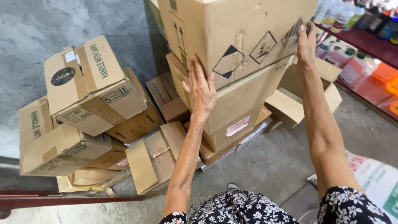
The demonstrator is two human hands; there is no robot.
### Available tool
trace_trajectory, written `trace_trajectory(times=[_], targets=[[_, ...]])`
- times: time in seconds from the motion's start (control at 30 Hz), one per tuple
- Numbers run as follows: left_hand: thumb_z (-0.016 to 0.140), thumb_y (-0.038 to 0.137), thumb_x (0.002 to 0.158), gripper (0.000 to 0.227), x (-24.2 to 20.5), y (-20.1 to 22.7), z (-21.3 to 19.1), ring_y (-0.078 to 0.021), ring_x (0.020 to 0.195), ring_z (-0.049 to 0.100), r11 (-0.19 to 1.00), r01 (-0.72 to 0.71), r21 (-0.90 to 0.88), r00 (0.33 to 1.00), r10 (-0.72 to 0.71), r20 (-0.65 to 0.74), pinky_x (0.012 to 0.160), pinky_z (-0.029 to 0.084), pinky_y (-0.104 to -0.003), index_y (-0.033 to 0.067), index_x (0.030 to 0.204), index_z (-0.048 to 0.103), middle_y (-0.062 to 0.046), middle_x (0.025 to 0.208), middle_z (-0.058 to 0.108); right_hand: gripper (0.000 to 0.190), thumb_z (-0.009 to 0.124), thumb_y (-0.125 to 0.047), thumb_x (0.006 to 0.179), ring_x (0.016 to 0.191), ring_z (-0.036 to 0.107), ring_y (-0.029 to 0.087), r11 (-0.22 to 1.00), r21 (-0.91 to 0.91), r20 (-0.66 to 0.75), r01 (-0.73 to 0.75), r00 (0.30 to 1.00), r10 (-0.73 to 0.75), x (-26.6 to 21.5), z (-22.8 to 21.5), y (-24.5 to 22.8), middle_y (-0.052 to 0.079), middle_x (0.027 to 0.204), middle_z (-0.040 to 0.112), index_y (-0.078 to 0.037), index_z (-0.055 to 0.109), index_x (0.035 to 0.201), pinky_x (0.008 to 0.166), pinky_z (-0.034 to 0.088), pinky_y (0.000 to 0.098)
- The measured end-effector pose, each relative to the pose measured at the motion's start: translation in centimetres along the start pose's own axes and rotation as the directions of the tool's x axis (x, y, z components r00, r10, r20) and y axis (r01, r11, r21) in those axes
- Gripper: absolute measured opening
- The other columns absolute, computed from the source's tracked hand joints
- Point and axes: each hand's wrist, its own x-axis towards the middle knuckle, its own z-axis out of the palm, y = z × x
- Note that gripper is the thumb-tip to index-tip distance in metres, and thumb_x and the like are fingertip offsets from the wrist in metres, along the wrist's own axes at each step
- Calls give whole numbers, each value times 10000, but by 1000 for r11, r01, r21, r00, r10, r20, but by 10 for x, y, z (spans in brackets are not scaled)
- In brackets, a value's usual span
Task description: Packing several small white bags into cardboard boxes and moving boxes.
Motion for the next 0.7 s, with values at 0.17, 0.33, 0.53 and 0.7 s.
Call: trace_trajectory(times=[0.17, 0.33, 0.53, 0.7], targets=[[443, 590, 1092, 821, -10, -10, 6, -397, 1635, 236, 981, -107, -162, 987, 85, -137, 1295, 170, -701, 161, 1703, 102, -173, 1765, 162, 625, 528, -518, 1056, 1354, 512, 274, 993, 6, -19, -120, 993, 120, 1, -3, -30, 161, 1458, 515, -59, 450, 1474, 1078, 429, 424], [719, 635, 919, 1104, -25, 12, -18, -426, 1574, 294, 940, -62, -336, 980, -5, -196, 1266, 300, -688, 116, 1680, 112, -219, 1710, 228, 617, 492, -592, 1061, 1362, 461, 247, 986, 155, 99, -64, 994, 49, 24, 3, -33, 83, 1442, 519, -96, 487, 1429, 1078, 394, 509], [920, 493, 666, 1361, -26, 1, -21, -441, 1474, 354, 986, 146, -84, 989, -147, 4, 1086, 163, -718, 30, 1621, 69, -262, 1661, 259, 564, 547, -560, 1099, 1228, 454, 256, 963, 242, -22, 116, 993, -114, 36, 10, -46, 82, 1237, 486, -63, 509, 1363, 1182, 371, 515], [830, 611, 764, 1027, -52, -57, 10, -327, 1349, 612, 852, 205, -482, 979, -178, 102, 1202, 418, -491, 25, 1513, 441, -167, 1401, 657, 507, 504, -528, 1110, 1249, 479, 218, 905, 359, -12, 226, 971, -238, -6, 5, -84, 56, 1265, 518, -80, 521, 1347, 1163, 378, 466]])
